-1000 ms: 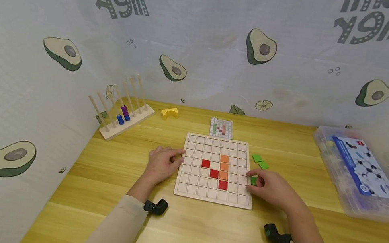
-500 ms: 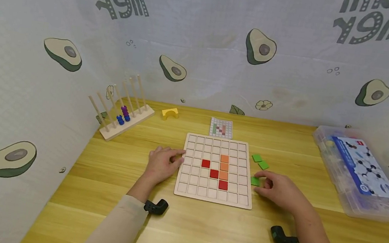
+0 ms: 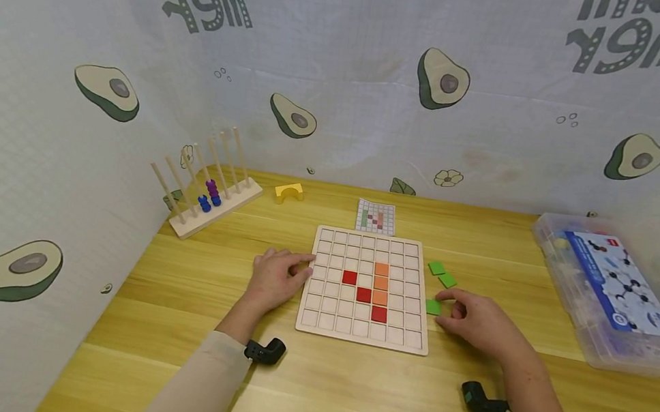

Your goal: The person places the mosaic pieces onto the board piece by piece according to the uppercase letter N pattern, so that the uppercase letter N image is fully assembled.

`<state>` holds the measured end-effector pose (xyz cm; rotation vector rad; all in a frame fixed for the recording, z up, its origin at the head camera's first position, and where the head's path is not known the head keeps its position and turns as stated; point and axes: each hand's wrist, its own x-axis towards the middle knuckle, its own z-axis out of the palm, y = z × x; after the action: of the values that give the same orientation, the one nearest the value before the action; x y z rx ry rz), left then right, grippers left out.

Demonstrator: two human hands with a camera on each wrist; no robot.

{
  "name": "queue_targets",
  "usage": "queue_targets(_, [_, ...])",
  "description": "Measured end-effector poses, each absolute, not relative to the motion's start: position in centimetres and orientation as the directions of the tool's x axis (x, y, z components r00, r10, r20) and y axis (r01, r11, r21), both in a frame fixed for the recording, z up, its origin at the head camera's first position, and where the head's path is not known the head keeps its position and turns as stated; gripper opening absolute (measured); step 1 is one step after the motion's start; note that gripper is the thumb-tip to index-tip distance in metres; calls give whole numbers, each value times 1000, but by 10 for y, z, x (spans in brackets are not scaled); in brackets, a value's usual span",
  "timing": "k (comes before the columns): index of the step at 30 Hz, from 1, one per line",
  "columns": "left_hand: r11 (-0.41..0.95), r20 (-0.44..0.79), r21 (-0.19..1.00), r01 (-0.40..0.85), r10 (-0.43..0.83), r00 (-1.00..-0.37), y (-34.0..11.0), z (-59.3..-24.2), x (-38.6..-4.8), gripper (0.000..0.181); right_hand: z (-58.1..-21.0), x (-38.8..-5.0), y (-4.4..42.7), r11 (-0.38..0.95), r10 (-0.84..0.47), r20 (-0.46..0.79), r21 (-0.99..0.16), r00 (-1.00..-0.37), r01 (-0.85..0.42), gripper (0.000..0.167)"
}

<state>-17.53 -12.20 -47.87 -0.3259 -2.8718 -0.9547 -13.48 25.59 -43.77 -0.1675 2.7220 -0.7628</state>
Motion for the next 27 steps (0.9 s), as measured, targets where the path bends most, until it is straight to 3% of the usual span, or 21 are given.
queue_targets(13, [781, 161, 579, 234, 172, -972, -122, -479, -176, 28, -437, -134, 254, 859, -214, -223, -506, -951, -75, 26])
queue_targets(27, [782, 158, 578, 234, 174, -972, -122, -480, -177, 29, -432, -135, 254, 856, -199, -241, -515, -950, -48, 28])
